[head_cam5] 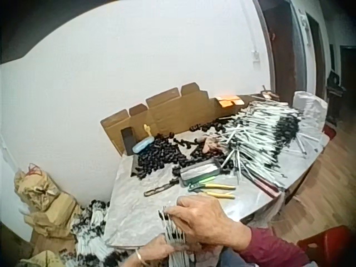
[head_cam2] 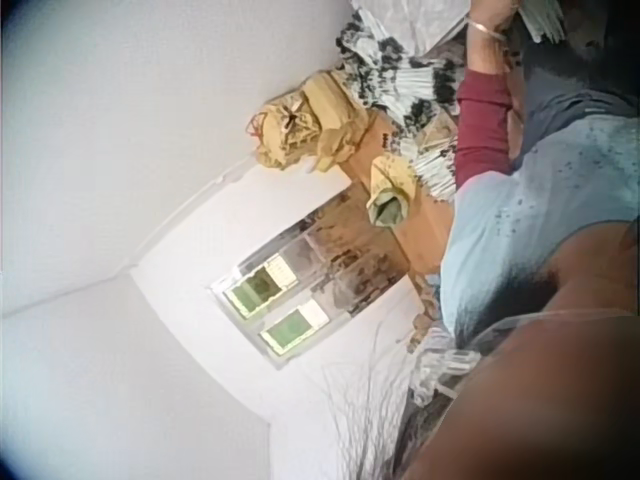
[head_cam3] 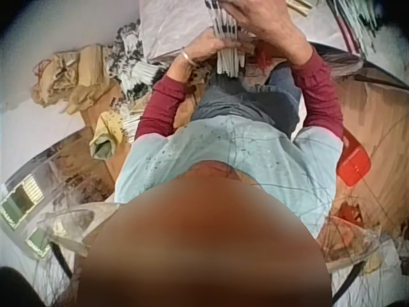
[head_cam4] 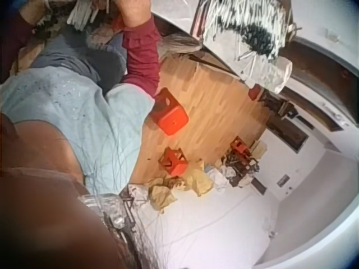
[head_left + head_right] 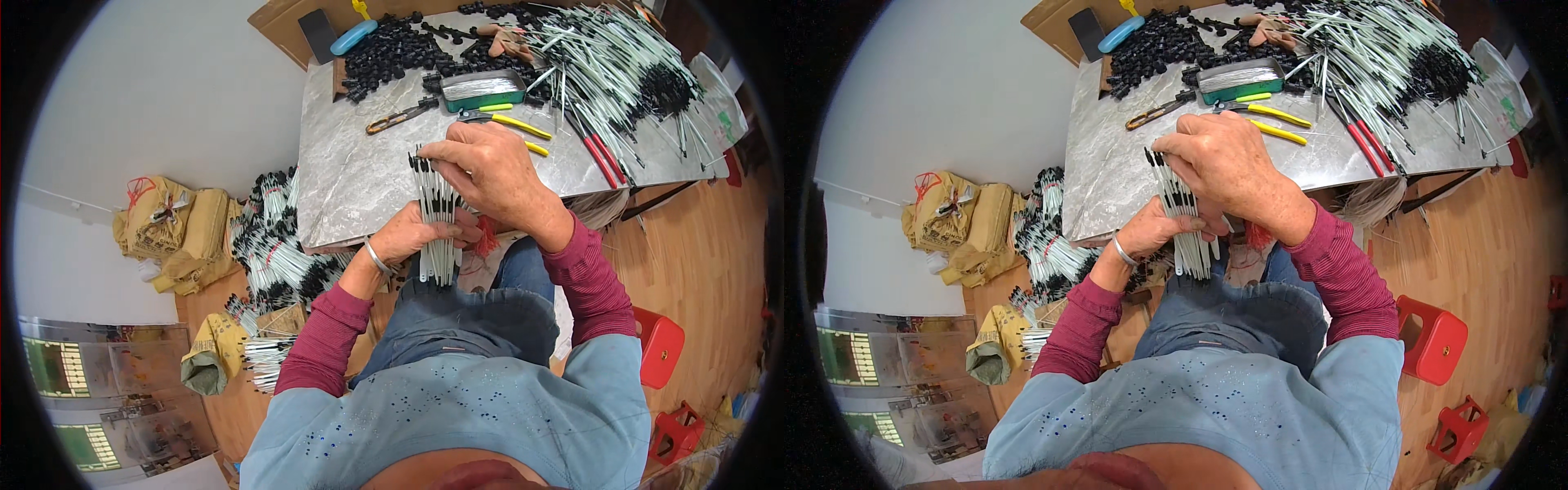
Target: Assembling wire harnesses by inserting wires into a plastic connector and trimming them.
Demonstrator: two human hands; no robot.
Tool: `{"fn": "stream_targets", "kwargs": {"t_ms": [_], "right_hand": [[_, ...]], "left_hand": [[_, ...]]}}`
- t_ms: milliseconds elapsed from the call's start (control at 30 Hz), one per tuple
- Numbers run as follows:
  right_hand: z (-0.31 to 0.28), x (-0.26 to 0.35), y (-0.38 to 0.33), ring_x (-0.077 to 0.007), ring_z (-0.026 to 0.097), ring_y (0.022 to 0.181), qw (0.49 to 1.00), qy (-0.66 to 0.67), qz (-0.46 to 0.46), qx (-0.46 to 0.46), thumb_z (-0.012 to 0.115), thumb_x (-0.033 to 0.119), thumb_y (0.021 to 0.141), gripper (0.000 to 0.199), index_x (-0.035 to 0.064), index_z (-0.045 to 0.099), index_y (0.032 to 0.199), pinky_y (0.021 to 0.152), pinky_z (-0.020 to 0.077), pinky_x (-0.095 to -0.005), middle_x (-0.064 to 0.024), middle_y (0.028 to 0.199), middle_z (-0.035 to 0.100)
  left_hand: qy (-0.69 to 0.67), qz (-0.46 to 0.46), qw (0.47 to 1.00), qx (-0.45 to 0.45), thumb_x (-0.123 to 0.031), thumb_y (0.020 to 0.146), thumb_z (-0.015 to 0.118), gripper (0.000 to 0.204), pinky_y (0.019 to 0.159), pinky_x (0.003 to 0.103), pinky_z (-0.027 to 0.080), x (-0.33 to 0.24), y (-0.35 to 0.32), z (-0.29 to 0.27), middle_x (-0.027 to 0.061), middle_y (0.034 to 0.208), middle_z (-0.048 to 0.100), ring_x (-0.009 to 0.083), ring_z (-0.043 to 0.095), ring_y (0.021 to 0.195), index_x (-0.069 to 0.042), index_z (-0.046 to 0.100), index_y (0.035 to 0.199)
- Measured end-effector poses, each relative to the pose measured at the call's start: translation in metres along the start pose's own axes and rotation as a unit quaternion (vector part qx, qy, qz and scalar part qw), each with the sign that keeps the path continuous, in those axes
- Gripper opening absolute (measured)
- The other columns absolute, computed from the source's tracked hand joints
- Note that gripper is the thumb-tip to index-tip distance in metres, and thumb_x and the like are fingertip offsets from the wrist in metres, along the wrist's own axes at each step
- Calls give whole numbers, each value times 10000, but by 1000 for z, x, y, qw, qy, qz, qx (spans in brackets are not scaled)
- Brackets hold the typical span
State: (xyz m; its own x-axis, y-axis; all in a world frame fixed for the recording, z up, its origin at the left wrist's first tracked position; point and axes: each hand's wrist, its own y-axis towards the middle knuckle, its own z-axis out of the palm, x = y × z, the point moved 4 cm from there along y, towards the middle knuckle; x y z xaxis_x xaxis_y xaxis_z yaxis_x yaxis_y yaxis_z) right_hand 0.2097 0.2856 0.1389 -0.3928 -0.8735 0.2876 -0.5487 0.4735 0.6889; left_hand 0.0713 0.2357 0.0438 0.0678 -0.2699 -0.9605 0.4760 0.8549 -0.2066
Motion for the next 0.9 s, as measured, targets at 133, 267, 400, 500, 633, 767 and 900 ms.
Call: {"fn": "stream_targets", "kwargs": {"t_ms": [133,267,400,500,633,767,900], "right_hand": [[2,-5,-1,-257,629,740,1000,22,-10,-11,683,136,822,140,106,730,949,681,478,-378,-56,779,610],[7,-8,-3,-244,624,736,997,69,8,-32,684,131,826,136,105,734,949,676,477,-370,-49,786,608],[7,-7,-5,-237,624,735,996,78,15,-40,688,117,823,137,96,732,951,668,476,-359,-46,800,616],[6,-6,-7,-237,624,734,997,67,8,-33,694,112,818,144,93,728,956,663,474,-354,-47,809,622],[6,-9,-7,-239,624,734,995,94,18,-35,704,111,809,160,90,719,968,658,471,-349,-49,807,620],[8,-9,-8,-233,596,692,995,70,2,-67,712,102,800,184,96,718,984,617,445,-353,-47,784,602],[13,-8,-13,-243,598,680,995,46,18,-85,713,38,787,220,72,723,1004,604,450,-356,-74,782,608]], "left_hand": [[8,-5,1000,10,-131,903,673,223,830,337,564,0,1,-1,138,988,729,222,704,906,38,687,1048],[12,-5,1000,14,-129,903,669,220,827,336,563,1,2,-2,143,997,727,223,703,904,40,690,1044],[31,0,999,15,-123,900,663,217,825,332,561,2,2,-2,138,1002,727,217,701,908,34,694,1048],[43,5,999,20,-101,897,648,212,826,329,560,2,2,-1,130,1001,728,211,700,911,28,694,1058],[21,-15,999,21,-65,891,628,221,832,329,562,4,2,0,132,1009,728,209,701,912,33,685,1082],[-4,-22,1000,21,-43,899,637,252,848,331,576,4,3,0,142,1054,721,219,701,985,46,654,1134],[5,-23,1000,6,-56,893,651,270,826,318,579,5,3,0,139,1037,726,210,707,948,42,659,1144]]}}
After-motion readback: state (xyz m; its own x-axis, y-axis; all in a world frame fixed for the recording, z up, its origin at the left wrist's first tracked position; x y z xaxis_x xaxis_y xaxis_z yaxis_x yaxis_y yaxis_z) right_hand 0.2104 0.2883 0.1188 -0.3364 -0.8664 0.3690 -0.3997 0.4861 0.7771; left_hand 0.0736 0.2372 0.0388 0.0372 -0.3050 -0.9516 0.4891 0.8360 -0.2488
